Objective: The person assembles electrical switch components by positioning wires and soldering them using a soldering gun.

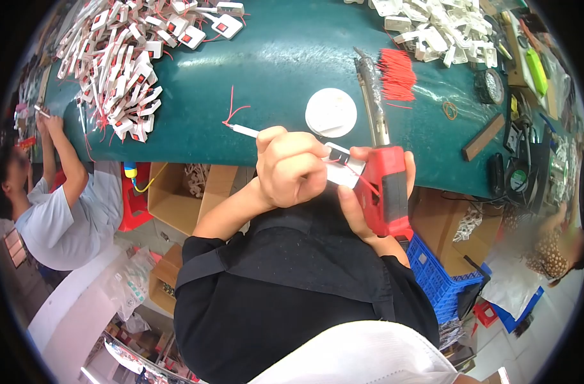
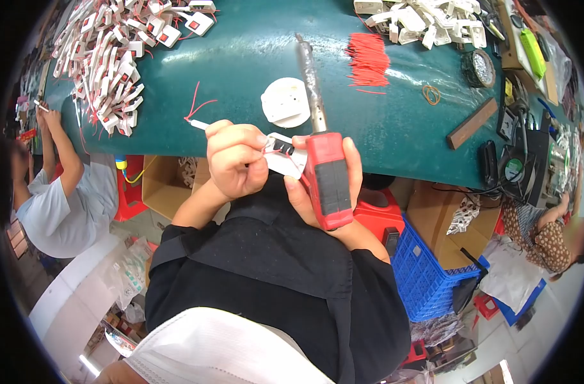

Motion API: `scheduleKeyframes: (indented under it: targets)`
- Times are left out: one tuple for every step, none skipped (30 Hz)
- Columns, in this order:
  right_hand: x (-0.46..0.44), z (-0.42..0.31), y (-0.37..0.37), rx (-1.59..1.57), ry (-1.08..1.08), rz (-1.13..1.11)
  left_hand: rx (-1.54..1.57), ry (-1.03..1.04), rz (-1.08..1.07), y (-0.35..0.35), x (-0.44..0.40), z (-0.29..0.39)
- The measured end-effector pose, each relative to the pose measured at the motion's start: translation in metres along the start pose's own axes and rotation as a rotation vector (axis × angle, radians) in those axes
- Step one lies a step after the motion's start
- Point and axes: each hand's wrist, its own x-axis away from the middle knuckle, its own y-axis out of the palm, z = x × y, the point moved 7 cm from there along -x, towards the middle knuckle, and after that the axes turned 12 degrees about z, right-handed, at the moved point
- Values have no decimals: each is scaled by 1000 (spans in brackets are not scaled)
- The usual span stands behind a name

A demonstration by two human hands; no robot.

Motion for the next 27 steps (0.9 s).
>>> scheduleKeyframes:
  targets:
    - [1, 0, 0, 0, -2, 1, 34, -77, -32, 0, 0, -5]
    - [4, -1, 2, -7, -30, -13, 24, -83, -49, -1, -6, -5]
    - [6, -2, 3, -15, -58, -27, 24, -81, -48, 0, -8, -6]
    - [8, -3, 6, -33, -93, -14, 27, -89, -43, 0, -9, -8]
    - [9, -5, 7, -31, -130, -18, 29, -97, -37, 1, -11, -10]
    - [10, -2, 5, -47, -109, -5, 17, -140, -61, 4, -16, -13]
    - [10, 1, 2, -63, -87, 6, 15, -349, -199, 9, -19, -19]
    - [5, 9, -5, -143, 18, 9, 10, -435, -219, 9, -24, -28]
    - [1, 18, -9, -223, 125, 9, 4, -523, -237, 10, -26, -40]
    - [7, 33, -11, -409, 349, 213, -23, -510, -244, 9, -29, -50]
    - [0, 37, -12, -505, 437, 268, -51, -494, -252, 9, -33, -57]
    - [-2, 40, -13, -530, 452, 306, -55, -577, -301, 10, -32, -63]
    - [-3, 43, -15, -554, 469, 344, -57, -578, -296, 9, -31, -66]
    - [-6, 46, -14, -554, 466, 338, 14, -631, -365, 13, -26, -70]
    - [-9, 48, -10, -536, 449, 302, 86, -682, -435, 17, -21, -72]
    - [-11, 48, -7, -519, 432, 267, 112, -715, -459, 19, -18, -71]
    - [-14, 48, -5, -519, 431, 264, 111, -715, -456, 18, -18, -71]
    - [-18, 46, -5, -494, 415, 283, 90, -726, -472, 18, -17, -72]
    - [-20, 44, -5, -468, 401, 301, 69, -740, -487, 17, -16, -72]
    - [-21, 43, -9, -468, 402, 294, 55, -782, -485, 16, -15, -74]
    - [-21, 42, -15, -454, 419, 280, 53, -784, -477, 17, -14, -75]
    - [-21, 40, -23, -440, 435, 264, 27, -759, -479, 19, -14, -75]
    - [-21, 36, -32, -402, 428, 277, 0, -734, -482, 20, -13, -76]
    - [-18, 32, -41, -392, 449, 249, -1, -739, -472, 22, -14, -78]
    - [-15, 28, -50, -381, 470, 222, -20, -724, -508, 25, -15, -80]
    - [-10, 26, -58, -339, 496, 199, -39, -707, -547, 27, -15, -81]
    - [-6, 23, -64, -342, 491, 161, -39, -709, -543, 27, -18, -82]
